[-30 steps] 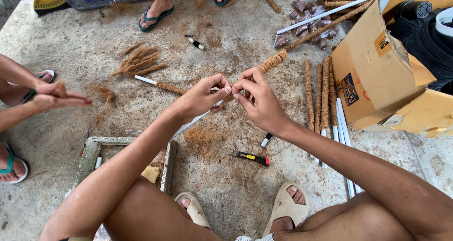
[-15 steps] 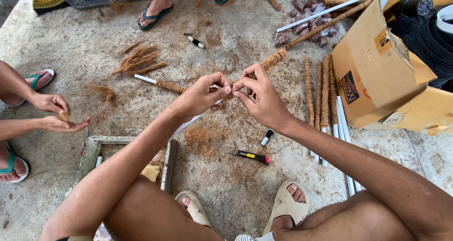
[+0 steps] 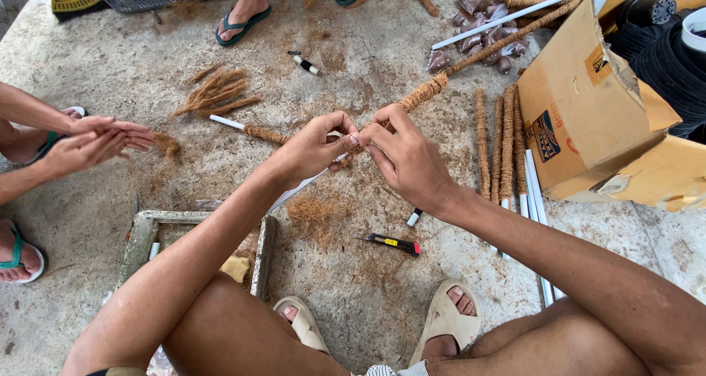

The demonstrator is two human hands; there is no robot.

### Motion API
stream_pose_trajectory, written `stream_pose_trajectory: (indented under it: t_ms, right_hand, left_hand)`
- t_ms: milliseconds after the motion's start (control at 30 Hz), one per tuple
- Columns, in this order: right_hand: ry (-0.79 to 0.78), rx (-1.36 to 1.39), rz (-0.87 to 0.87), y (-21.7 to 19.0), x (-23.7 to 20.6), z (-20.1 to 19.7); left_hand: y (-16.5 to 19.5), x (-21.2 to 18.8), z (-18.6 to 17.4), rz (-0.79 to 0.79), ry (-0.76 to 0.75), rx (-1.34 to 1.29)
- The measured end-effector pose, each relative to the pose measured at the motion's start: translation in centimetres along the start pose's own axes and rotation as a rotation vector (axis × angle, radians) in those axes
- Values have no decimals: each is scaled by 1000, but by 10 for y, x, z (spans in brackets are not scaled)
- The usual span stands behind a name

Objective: The person sits on the floor and assembles a broom by wrapping fibrous material around a white plastic handle. They use a black marker to secure the end of the fibers and tie a string to finish the assembly.

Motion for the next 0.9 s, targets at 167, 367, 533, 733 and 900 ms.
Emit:
stream_pose_trajectory:
  t_ms: [167,367,533,733,900]
  right_hand:
    - [30,-85,-55,0,-1,2]
    - [82,-273,-201,0,-1,3]
    - [83,-293,-204,-1,-3,3]
    - [77,-252,-183,0,0,5]
    - [40,-213,-152,2,-1,3]
  left_hand:
    - [-1,0,0,3,-4,-9]
    - [-2,1,-1,19,-23,-28]
    - [-4,2,-1,7,-23,-25]
    - [-2,2,-1,22,-32,-43]
    - [0,1,1,7,-32,-72]
Point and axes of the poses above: each hand's wrist, its own x-axis towards the middle knuckle, its own z-axis out of the palm, y = z × x, the point moved 3 cm from there along x, towards the middle knuckle, and after that the axes turned 7 degrees about x, right-handed, at the moved point
